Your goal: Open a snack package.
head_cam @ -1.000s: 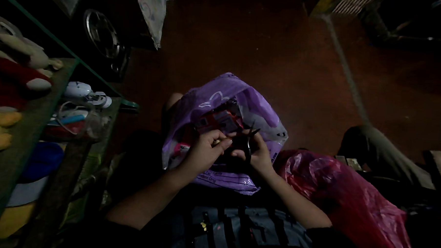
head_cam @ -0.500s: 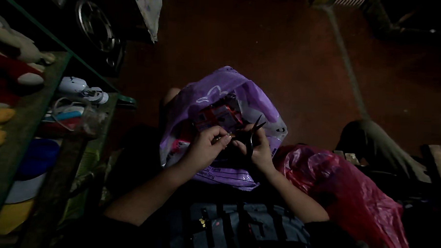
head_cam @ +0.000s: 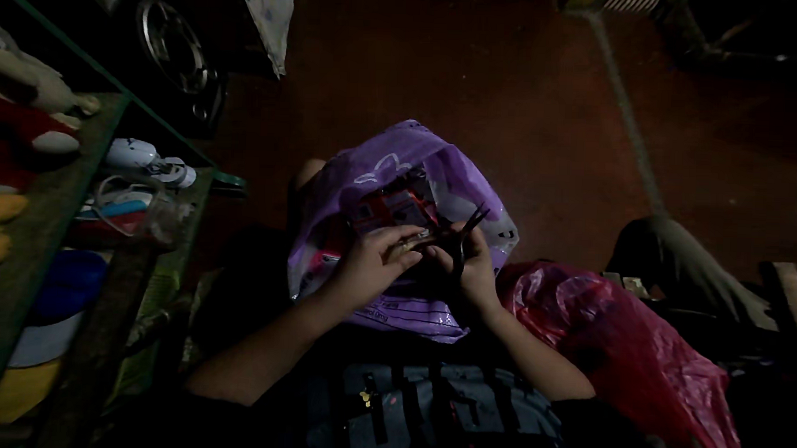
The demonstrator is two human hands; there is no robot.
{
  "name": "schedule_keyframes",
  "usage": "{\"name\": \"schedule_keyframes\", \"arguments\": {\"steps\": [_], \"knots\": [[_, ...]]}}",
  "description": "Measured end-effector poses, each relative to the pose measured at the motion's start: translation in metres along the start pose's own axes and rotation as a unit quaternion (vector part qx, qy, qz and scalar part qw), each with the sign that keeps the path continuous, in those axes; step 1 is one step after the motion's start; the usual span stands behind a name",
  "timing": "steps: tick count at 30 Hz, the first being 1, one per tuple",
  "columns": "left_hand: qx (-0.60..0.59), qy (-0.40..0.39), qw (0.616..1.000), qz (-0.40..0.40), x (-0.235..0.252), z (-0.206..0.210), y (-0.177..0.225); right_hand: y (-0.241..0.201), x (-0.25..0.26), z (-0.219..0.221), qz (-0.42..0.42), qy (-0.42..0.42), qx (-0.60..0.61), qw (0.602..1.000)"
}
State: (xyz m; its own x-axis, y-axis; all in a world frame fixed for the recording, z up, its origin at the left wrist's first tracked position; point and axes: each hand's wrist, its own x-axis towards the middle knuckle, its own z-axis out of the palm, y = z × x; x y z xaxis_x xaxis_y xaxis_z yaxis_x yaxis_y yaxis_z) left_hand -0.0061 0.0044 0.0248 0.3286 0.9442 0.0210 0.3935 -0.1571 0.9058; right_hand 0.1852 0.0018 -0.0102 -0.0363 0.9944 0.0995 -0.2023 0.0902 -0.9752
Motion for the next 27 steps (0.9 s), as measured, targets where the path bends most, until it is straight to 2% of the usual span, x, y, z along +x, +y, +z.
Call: {"name": "schedule_keyframes", "arguments": {"steps": [4,11,18,22,27], "knots": [[-0.016,0.028,0.999,0.027,0.001,-0.002,-0.009,0.001,0.0,-0.001,-0.014,0.004,0.027,1.0],[-0.004,0.013,0.999,0.031,0.001,-0.005,-0.005,0.002,0.003,-0.002,-0.017,0.0,-0.003,1.0],[-0.004,-0.013,1.0,0.023,0.002,-0.01,-0.007,0.004,0.003,-0.004,0.009,-0.012,0.059,0.998],[-0.045,0.05,0.997,-0.022,0.003,-0.012,-0.008,0.001,0.005,-0.002,-0.029,0.027,0.078,0.996],[-0.081,0.124,0.989,-0.011,0.003,-0.011,-0.009,0.001,0.006,-0.003,-0.034,0.043,0.113,0.992]]}}
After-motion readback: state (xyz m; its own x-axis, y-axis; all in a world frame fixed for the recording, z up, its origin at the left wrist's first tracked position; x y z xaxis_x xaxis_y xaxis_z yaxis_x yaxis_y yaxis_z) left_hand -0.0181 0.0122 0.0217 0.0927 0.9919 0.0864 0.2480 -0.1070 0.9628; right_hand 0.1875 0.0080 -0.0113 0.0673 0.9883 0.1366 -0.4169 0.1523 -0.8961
